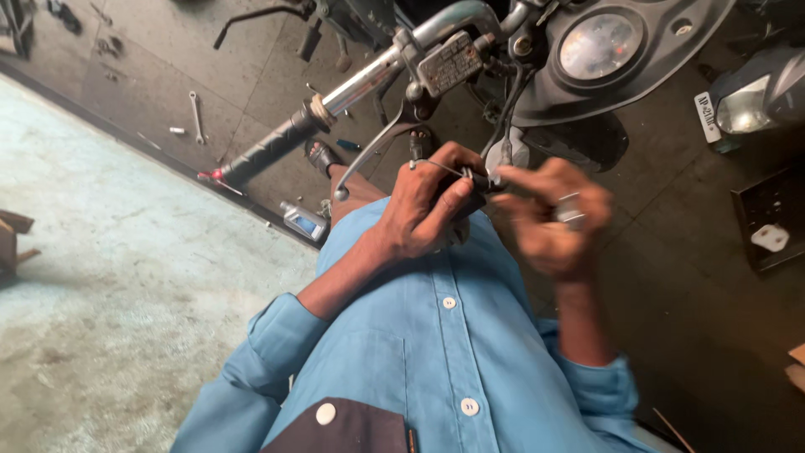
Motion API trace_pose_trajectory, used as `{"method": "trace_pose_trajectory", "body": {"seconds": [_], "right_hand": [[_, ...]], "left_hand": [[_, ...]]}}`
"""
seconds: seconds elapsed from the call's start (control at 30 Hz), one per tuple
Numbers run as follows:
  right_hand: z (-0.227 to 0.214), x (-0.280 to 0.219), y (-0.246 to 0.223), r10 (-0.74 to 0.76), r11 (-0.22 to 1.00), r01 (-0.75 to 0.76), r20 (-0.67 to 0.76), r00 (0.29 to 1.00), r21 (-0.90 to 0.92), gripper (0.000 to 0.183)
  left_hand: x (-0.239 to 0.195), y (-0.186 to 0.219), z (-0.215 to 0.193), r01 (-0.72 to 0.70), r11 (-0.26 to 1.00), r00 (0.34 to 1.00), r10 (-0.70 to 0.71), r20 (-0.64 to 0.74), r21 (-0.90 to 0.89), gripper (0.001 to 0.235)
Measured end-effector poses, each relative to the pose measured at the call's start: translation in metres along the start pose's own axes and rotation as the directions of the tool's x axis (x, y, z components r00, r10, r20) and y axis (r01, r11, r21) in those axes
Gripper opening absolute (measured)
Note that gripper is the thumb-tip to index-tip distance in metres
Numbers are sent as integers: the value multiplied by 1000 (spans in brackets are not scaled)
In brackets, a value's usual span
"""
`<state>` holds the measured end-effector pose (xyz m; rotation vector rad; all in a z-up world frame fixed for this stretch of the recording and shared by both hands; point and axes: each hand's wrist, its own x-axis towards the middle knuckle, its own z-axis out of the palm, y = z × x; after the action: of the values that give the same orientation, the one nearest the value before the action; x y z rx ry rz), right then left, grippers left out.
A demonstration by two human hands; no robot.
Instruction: The person uses a wrench to loosen and tighten bolts on a motorcycle handlebar assembly. They remove a small metal component, adjust it, and reattach it to the handlebar area.
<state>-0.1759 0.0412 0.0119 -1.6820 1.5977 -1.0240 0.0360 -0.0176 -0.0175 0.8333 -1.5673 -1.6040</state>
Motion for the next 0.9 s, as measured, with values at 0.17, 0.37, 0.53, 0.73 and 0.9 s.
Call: {"method": "trace_pose_trajectory", "body": {"seconds": [0.17, 0.37, 0.53, 0.73, 0.9], "right_hand": [[24, 10, -7, 0, 992, 1, -9, 1000, 128, 30], [21, 22, 4, -216, 976, 218, 107, 971, -5, 18], [27, 31, 6, -157, 976, 181, 178, 971, -125, 16], [16, 41, -1, 32, 995, -57, 293, 955, 79, 11], [20, 44, -2, -180, 982, 162, 230, 956, 96, 24]], "left_hand": [[-3, 1, -2, -61, 998, 997, 62, -53, 27, 27], [-9, -9, -4, -51, 997, 996, 55, -73, 62, 27], [-4, -22, -10, -151, 976, 985, 162, -56, 154, 18], [-5, -34, -14, -186, 981, 981, 188, -43, 56, 19], [-5, -33, -10, -156, 977, 984, 166, -60, 144, 21]]}}
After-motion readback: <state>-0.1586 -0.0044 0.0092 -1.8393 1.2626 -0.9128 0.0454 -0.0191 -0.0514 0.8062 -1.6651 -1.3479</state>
